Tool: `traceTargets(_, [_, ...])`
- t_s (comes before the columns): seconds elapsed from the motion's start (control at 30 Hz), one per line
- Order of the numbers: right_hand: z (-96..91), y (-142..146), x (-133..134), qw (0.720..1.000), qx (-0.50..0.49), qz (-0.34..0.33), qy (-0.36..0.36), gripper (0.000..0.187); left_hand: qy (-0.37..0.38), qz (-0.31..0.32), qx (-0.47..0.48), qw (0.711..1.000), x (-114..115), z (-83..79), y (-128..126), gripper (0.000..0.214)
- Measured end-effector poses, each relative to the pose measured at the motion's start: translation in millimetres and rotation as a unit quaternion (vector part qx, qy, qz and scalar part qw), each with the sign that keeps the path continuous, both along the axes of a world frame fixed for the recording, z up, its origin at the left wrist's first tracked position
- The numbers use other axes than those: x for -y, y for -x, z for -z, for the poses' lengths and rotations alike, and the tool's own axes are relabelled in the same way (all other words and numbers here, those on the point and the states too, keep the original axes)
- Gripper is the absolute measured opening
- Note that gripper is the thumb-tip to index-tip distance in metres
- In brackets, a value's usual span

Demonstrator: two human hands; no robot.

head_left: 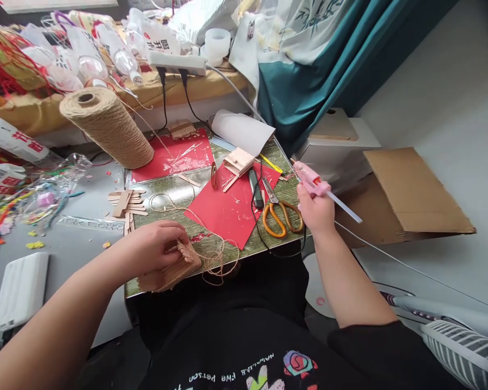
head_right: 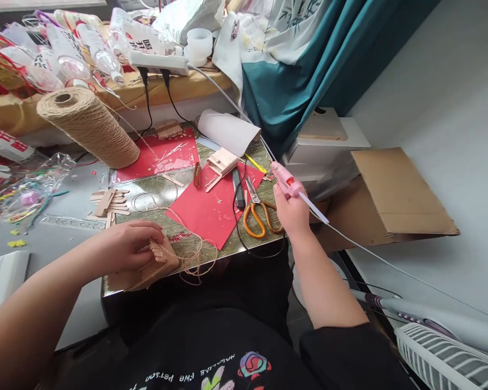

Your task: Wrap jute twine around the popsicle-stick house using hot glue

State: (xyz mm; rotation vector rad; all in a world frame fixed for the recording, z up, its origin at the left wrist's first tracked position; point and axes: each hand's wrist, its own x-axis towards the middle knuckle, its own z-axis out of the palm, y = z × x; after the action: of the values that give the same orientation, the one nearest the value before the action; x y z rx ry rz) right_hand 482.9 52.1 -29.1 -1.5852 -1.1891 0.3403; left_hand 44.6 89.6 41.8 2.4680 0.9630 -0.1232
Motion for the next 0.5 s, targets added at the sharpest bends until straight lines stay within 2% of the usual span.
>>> traceTargets(0.1, [6.4,-16,-29,1.0,0.023,-0.014,0.014,0.038,-0.001,0.001,-0.003,1.0,0,2.8,1,0.032])
traceTargets(0.2, [12.8,-20,-46,0.998,0.037,-0.035,0.039,0.044,-0.003,0.003,-0.006,1.0,0,3.2,1,0.032])
traceTargets(0.37, [21.7,-19,-57,0.996,0.05,-0.018,0.078,0.046,0.0,0.003,-0.006,1.0,0,0.2,-1,0.031])
traceTargets(0.5, [20.1,-19,-57,0.995,0.052,-0.018,0.079,0.044,-0.005,-0.016,0.025,1.0,2,-3.1,-3,0.029])
